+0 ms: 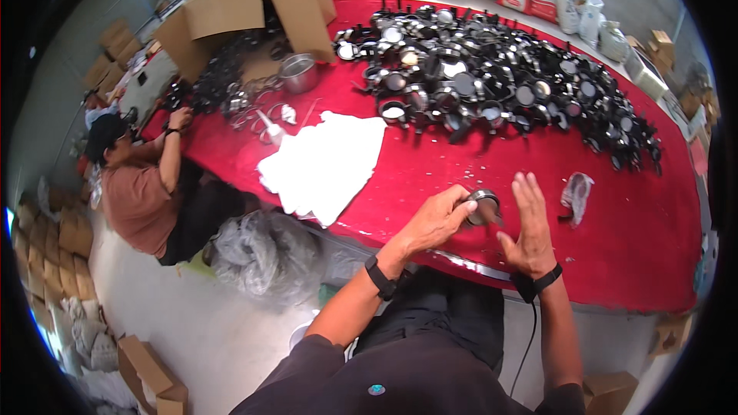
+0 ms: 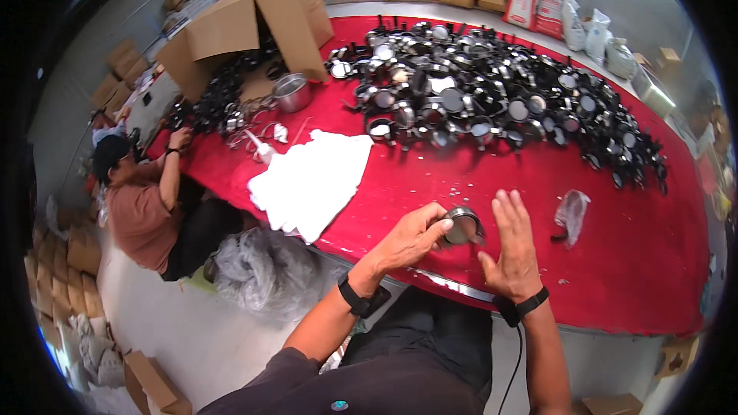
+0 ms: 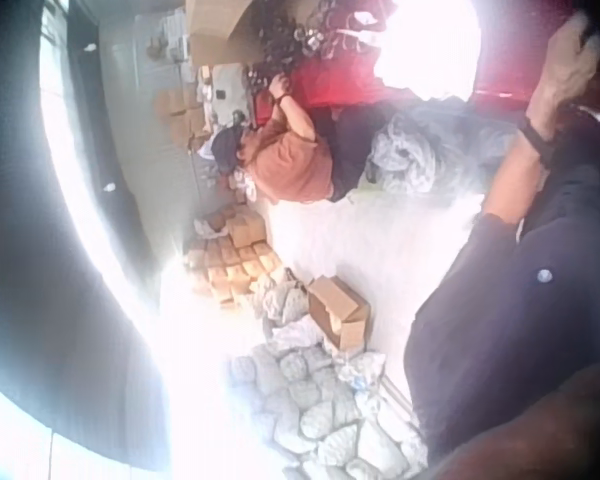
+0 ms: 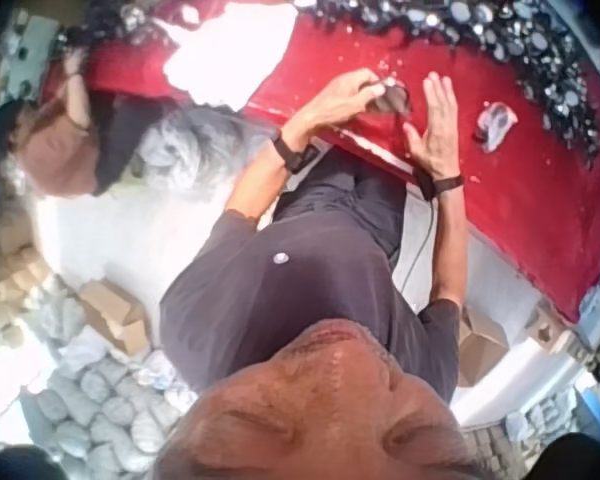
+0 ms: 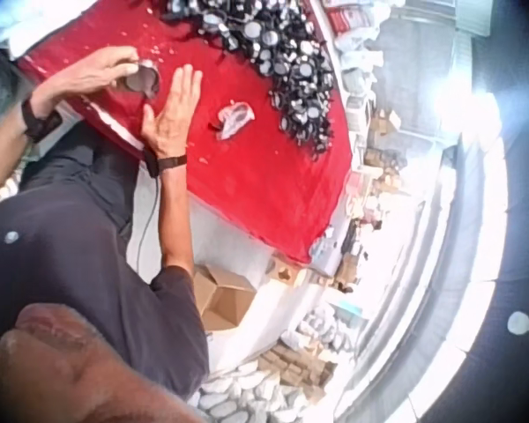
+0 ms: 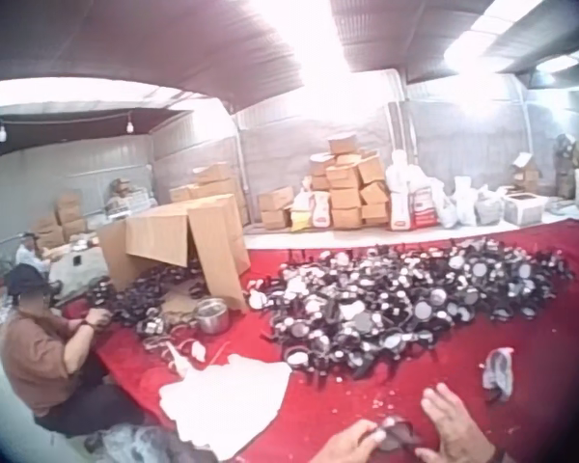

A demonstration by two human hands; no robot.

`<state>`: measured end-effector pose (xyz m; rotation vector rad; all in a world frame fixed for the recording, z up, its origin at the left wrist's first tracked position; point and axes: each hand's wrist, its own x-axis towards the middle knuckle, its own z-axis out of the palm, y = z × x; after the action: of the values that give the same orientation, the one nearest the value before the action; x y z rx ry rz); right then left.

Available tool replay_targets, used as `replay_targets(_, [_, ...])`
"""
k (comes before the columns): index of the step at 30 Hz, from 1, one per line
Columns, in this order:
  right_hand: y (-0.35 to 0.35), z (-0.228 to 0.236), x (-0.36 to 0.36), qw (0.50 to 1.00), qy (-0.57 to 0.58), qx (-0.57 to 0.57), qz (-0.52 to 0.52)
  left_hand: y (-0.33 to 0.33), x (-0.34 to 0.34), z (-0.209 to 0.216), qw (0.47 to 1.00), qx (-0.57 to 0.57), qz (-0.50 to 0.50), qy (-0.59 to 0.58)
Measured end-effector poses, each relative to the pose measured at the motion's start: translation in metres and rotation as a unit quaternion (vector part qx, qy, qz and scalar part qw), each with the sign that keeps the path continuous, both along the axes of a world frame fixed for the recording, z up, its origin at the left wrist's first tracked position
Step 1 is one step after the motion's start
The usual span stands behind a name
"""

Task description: The person is packing small black plastic circular components into clear plastic bags.

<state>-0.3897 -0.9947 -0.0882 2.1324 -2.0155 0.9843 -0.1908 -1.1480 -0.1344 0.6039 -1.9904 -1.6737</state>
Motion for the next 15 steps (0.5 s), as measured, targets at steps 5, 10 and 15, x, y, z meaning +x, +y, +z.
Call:
replay_targets(5, [-0.006, -0.039, 0.038, 0.997, -0.005, -0.017, 0.071, 0.007, 0.046, 0.002, 0.960, 0.274, -0.051, 0.031])
replay_targets(10, [0.003, -0.037, 0.070, 0.987, -0.116, 0.105, -0.024, -0.008, 0.073, 0.019, 0.993, 0.026, -0.016, -0.116])
replay_targets(15, [0.014, -0.054, 0.068, 0.945, -0.315, 0.077, -0.046, -0.112, 0.111, -0.010, 0.793, -0.501, 0.242, -0.247])
